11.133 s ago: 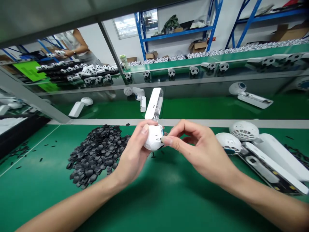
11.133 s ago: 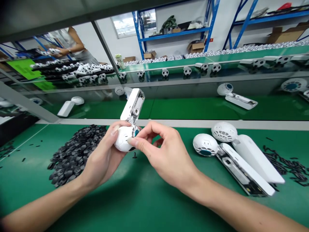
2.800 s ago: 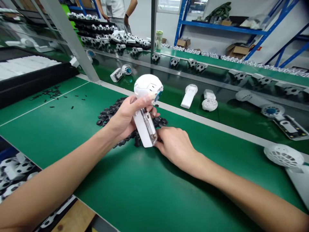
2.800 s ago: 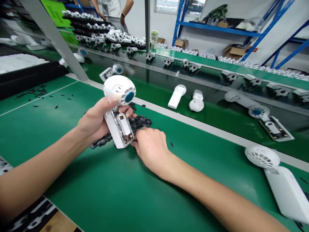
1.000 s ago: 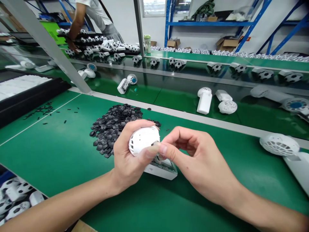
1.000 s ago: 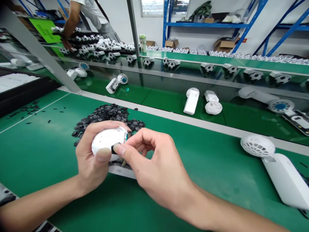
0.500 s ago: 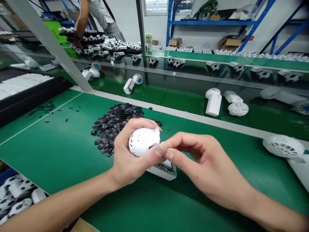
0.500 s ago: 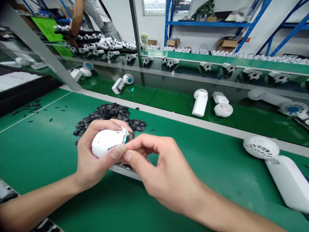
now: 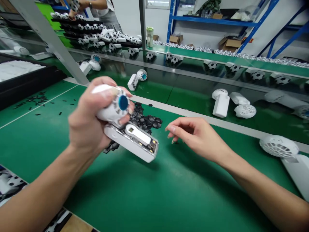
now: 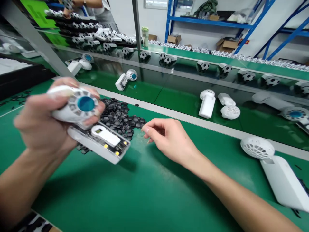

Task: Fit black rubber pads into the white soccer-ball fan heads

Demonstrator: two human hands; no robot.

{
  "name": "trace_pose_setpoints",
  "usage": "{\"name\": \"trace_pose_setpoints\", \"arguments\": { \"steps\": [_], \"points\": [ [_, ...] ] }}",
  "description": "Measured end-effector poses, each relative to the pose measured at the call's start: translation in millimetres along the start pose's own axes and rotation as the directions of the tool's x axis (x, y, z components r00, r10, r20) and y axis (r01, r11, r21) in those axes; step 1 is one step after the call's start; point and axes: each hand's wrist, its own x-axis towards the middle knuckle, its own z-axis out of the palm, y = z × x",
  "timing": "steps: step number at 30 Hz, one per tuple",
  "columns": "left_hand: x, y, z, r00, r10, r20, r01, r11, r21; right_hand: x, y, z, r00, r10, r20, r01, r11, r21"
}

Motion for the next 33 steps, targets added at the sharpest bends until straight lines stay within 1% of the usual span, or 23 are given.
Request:
{"name": "trace_pose_setpoints", "arguments": {
  "steps": [2, 3, 5, 7, 9, 11, 13, 15, 17, 21, 24, 26, 28, 31, 32, 33],
  "points": [
    [10, 5, -5.0, 0.997, 0.064, -0.047, -0.064, 0.998, -0.002, 7, 4, 5, 1.000, 0.017, 0.022, -0.014, 0.993, -0.114],
    [12, 5, -6.6, 0.996, 0.073, -0.055, -0.074, 0.997, -0.002, 11, 5, 8, 1.000, 0.007, 0.028, -0.002, 0.983, -0.182],
    [14, 1, -7.7, 0.996, 0.070, -0.051, -0.070, 0.998, -0.001, 18, 5, 16, 0.997, -0.042, 0.059, 0.060, 0.939, -0.338],
    [13, -4, -7.0, 0.998, 0.056, -0.032, -0.056, 0.998, 0.013, 24, 5, 24, 0.990, -0.091, 0.111, 0.134, 0.869, -0.476],
    [10, -8, -5.8, 0.999, 0.033, 0.001, -0.033, 0.998, 0.054, 28, 6, 32, 0.980, -0.113, 0.165, 0.188, 0.804, -0.564],
    [6, -9, -5.4, 0.998, 0.046, 0.053, -0.051, 0.994, 0.099, 30, 7, 38, 0.976, -0.099, 0.195, 0.201, 0.757, -0.621],
    [3, -8, -5.9, 0.992, 0.070, 0.105, -0.086, 0.985, 0.153, 31, 9, 41, 0.977, -0.072, 0.201, 0.190, 0.723, -0.664],
    [0, -5, -6.8, 0.987, 0.092, 0.134, -0.117, 0.975, 0.190, 30, 9, 42, 0.979, -0.053, 0.199, 0.179, 0.698, -0.694],
    [0, 0, -7.7, 0.989, 0.085, 0.122, -0.110, 0.971, 0.215, 29, 9, 43, 0.978, -0.054, 0.201, 0.183, 0.680, -0.710],
    [5, 9, -9.1, 0.990, 0.120, 0.070, -0.131, 0.974, 0.186, 29, 5, 47, 0.974, -0.079, 0.211, 0.210, 0.655, -0.726],
    [8, 12, -8.9, 0.988, 0.133, 0.078, -0.144, 0.977, 0.156, 32, 2, 52, 0.972, -0.098, 0.215, 0.226, 0.645, -0.730],
    [8, 11, -7.8, 0.987, 0.131, 0.095, -0.141, 0.983, 0.116, 35, 0, 56, 0.972, -0.104, 0.209, 0.225, 0.652, -0.724],
    [8, 9, -6.3, 0.981, 0.156, 0.114, -0.160, 0.986, 0.034, 38, 0, 57, 0.975, -0.107, 0.193, 0.214, 0.667, -0.713],
    [7, 5, -4.1, 0.977, 0.149, 0.153, -0.144, 0.989, -0.044, 40, 8, 53, 0.979, -0.107, 0.176, 0.200, 0.697, -0.689],
    [6, 4, -3.4, 0.978, 0.128, 0.165, -0.120, 0.991, -0.057, 38, 12, 49, 0.976, -0.140, 0.167, 0.216, 0.710, -0.670],
    [5, 2, -2.8, 0.979, 0.101, 0.176, -0.091, 0.994, -0.066, 35, 16, 44, 0.964, -0.221, 0.150, 0.265, 0.719, -0.643]
  ]
}}
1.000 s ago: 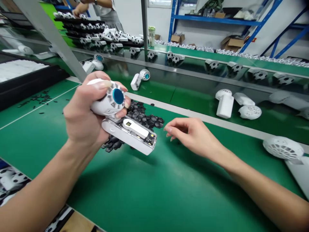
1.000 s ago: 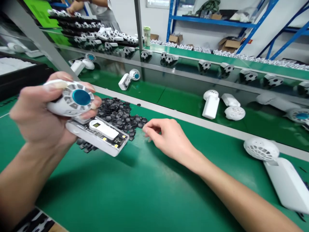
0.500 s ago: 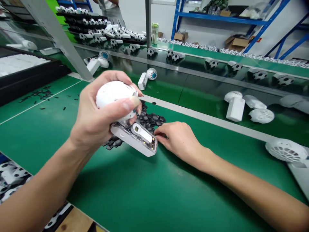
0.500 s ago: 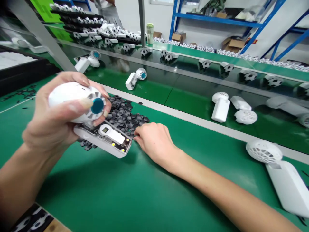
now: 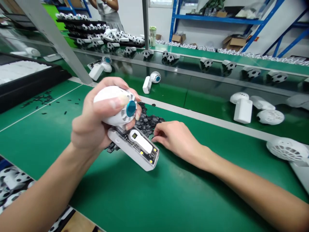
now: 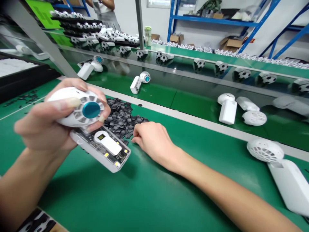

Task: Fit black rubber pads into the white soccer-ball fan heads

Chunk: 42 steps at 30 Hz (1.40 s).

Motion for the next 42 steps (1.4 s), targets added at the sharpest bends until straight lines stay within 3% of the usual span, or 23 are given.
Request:
{"name": "trace_pose_setpoints", "arguments": {
  "steps": [1, 2, 4, 5, 6, 7, 8, 10, 14, 17, 18, 19, 21, 23, 26, 30, 32, 35, 40, 42],
  "points": [
    [-2, -2, 0.9, 1.000, -0.031, 0.003, 0.031, 0.999, -0.013, -6, 5, -3, 0.992, -0.080, -0.103, 0.082, 0.996, 0.018],
    [-4, -5, 1.9, 0.998, -0.067, -0.002, 0.067, 0.997, -0.022, -14, 10, -7, 0.947, -0.195, -0.254, 0.204, 0.979, 0.011],
    [-10, -12, 4.6, 0.988, -0.152, -0.020, 0.151, 0.988, -0.029, -32, 17, -22, 0.739, -0.447, -0.504, 0.434, 0.888, -0.152],
    [-14, -16, 6.4, 0.980, -0.195, -0.028, 0.195, 0.981, -0.025, -41, 18, -31, 0.645, -0.536, -0.544, 0.484, 0.838, -0.252],
    [-17, -21, 8.5, 0.971, -0.238, -0.033, 0.237, 0.971, -0.018, -51, 17, -41, 0.605, -0.602, -0.521, 0.520, 0.794, -0.314],
    [-21, -25, 10.9, 0.961, -0.275, -0.035, 0.274, 0.962, -0.012, -60, 15, -52, 0.611, -0.637, -0.470, 0.536, 0.770, -0.346],
    [-24, -29, 13.6, 0.952, -0.303, -0.035, 0.303, 0.953, -0.009, -67, 12, -61, 0.650, -0.646, -0.400, 0.536, 0.763, -0.361],
    [-29, -35, 19.3, 0.937, -0.347, -0.038, 0.347, 0.938, -0.012, -79, 6, -75, 0.660, -0.678, -0.325, 0.559, 0.732, -0.390],
    [-33, -42, 29.3, 0.913, -0.402, -0.066, 0.400, 0.916, -0.041, -82, 3, -79, 0.618, -0.708, -0.341, 0.557, 0.701, -0.446],
    [-35, -43, 33.4, 0.901, -0.429, -0.071, 0.427, 0.903, -0.037, -74, 7, -71, 0.524, -0.712, -0.467, 0.561, 0.701, -0.440],
    [-36, -44, 34.0, 0.897, -0.435, -0.073, 0.434, 0.900, -0.035, -70, 8, -68, 0.514, -0.687, -0.513, 0.560, 0.722, -0.406],
    [-37, -44, 34.2, 0.895, -0.441, -0.074, 0.439, 0.898, -0.034, -67, 8, -65, 0.530, -0.644, -0.551, 0.551, 0.756, -0.354],
    [-37, -45, 33.3, 0.895, -0.440, -0.073, 0.439, 0.898, -0.025, -62, 8, -60, 0.631, -0.512, -0.582, 0.498, 0.843, -0.202],
    [-36, -45, 30.7, 0.907, -0.417, -0.068, 0.419, 0.908, 0.020, -57, 6, -54, 0.698, -0.378, -0.609, 0.456, 0.889, -0.029],
    [-34, -47, 25.0, 0.906, -0.419, -0.053, 0.422, 0.900, 0.104, -52, 4, -39, 0.780, -0.187, -0.597, 0.396, 0.886, 0.240],
    [-34, -53, 21.0, 0.869, -0.491, -0.064, 0.495, 0.863, 0.099, -48, 2, -15, 0.891, -0.010, -0.454, 0.268, 0.818, 0.509],
    [-37, -58, 23.0, 0.862, -0.499, -0.087, 0.506, 0.856, 0.103, -47, 2, -5, 0.917, -0.001, -0.398, 0.241, 0.799, 0.552],
    [-44, -64, 29.3, 0.853, -0.508, -0.122, 0.520, 0.845, 0.121, -50, 3, 1, 0.940, -0.046, -0.337, 0.220, 0.838, 0.500],
    [-47, -65, 36.3, 0.778, -0.610, -0.150, 0.620, 0.784, 0.035, -55, 5, 0, 0.970, -0.031, -0.241, 0.138, 0.886, 0.443],
    [-47, -64, 36.4, 0.772, -0.616, -0.157, 0.628, 0.777, 0.037, -55, 5, 1, 0.971, -0.026, -0.236, 0.133, 0.882, 0.452]
  ]
}}
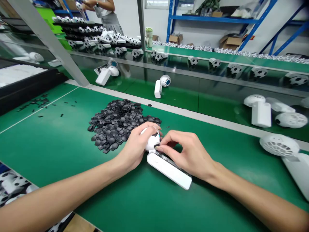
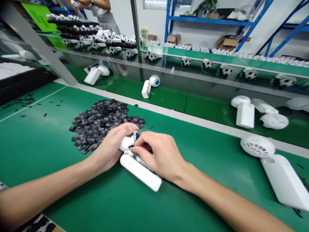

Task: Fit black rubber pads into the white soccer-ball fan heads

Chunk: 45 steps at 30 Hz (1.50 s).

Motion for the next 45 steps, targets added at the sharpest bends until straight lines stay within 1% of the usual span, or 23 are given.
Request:
{"name": "trace_pose_setpoints", "arguments": {
  "steps": [5, 9, 12, 15, 18, 23, 26, 28, 29, 30, 32, 33, 35, 36, 38, 40, 43, 45],
  "points": [
    [0, -1, -1.4, 0.999, 0.030, 0.010, -0.031, 0.999, 0.043, 1, 2, 7, 0.998, -0.033, -0.056, 0.035, 0.999, 0.038],
    [-2, -4, -1.6, 0.999, 0.040, 0.003, -0.040, 0.997, 0.062, 2, 2, 11, 0.996, 0.003, -0.090, 0.007, 0.994, 0.106],
    [-3, -6, -1.7, 0.997, 0.074, -0.014, -0.072, 0.993, 0.098, 2, -1, 13, 0.989, 0.115, -0.092, -0.098, 0.980, 0.173],
    [-4, -8, -2.0, 0.994, 0.105, -0.027, -0.100, 0.983, 0.152, 2, -6, 15, 0.960, 0.267, -0.078, -0.240, 0.937, 0.254],
    [-5, -9, -1.9, 0.993, 0.114, -0.026, -0.108, 0.979, 0.171, 3, -10, 15, 0.939, 0.340, -0.062, -0.307, 0.903, 0.299],
    [-5, -7, -1.5, 0.991, 0.129, -0.023, -0.122, 0.970, 0.209, 9, -11, 8, 0.915, 0.404, 0.003, -0.383, 0.866, 0.321],
    [-5, -6, -1.7, 0.989, 0.146, -0.028, -0.135, 0.959, 0.251, 17, -11, 1, 0.877, 0.461, 0.136, -0.480, 0.829, 0.287],
    [-5, -5, -1.9, 0.989, 0.148, -0.025, -0.136, 0.954, 0.266, 21, -12, -2, 0.851, 0.477, 0.220, -0.521, 0.821, 0.235],
    [-5, -5, -2.0, 0.989, 0.144, -0.026, -0.132, 0.954, 0.268, 21, -12, -3, 0.850, 0.473, 0.234, -0.518, 0.831, 0.204],
    [-4, -5, -2.0, 0.990, 0.138, -0.026, -0.126, 0.956, 0.266, 20, -12, -2, 0.863, 0.456, 0.218, -0.494, 0.852, 0.172],
    [-4, -4, -2.0, 0.991, 0.134, -0.026, -0.123, 0.959, 0.256, 15, -9, 1, 0.917, 0.377, 0.132, -0.389, 0.918, 0.081],
    [-4, -4, -2.0, 0.990, 0.138, -0.025, -0.127, 0.959, 0.252, 12, -8, 3, 0.943, 0.324, 0.082, -0.325, 0.946, 0.009],
    [-3, -5, -2.3, 0.988, 0.153, -0.024, -0.143, 0.958, 0.247, 6, -4, 7, 0.976, 0.220, 0.007, -0.215, 0.961, -0.173],
    [-4, -5, -2.6, 0.986, 0.165, -0.025, -0.154, 0.956, 0.251, 5, -2, 9, 0.983, 0.182, -0.005, -0.177, 0.948, -0.264],
    [-4, -8, -3.1, 0.981, 0.192, -0.027, -0.178, 0.947, 0.267, 6, 0, 11, 0.990, 0.140, 0.009, -0.124, 0.904, -0.410],
    [-3, -11, -3.6, 0.976, 0.213, -0.033, -0.195, 0.939, 0.284, 11, -1, 11, 0.990, 0.123, 0.063, -0.073, 0.855, -0.513],
    [-2, -12, -4.7, 0.975, 0.220, -0.040, -0.201, 0.941, 0.271, 18, -4, 11, 0.979, 0.145, 0.143, -0.030, 0.797, -0.603],
    [-2, -9, -6.2, 0.974, 0.227, -0.031, -0.213, 0.947, 0.242, 19, -6, 15, 0.978, 0.148, 0.147, -0.029, 0.795, -0.606]
  ]
}}
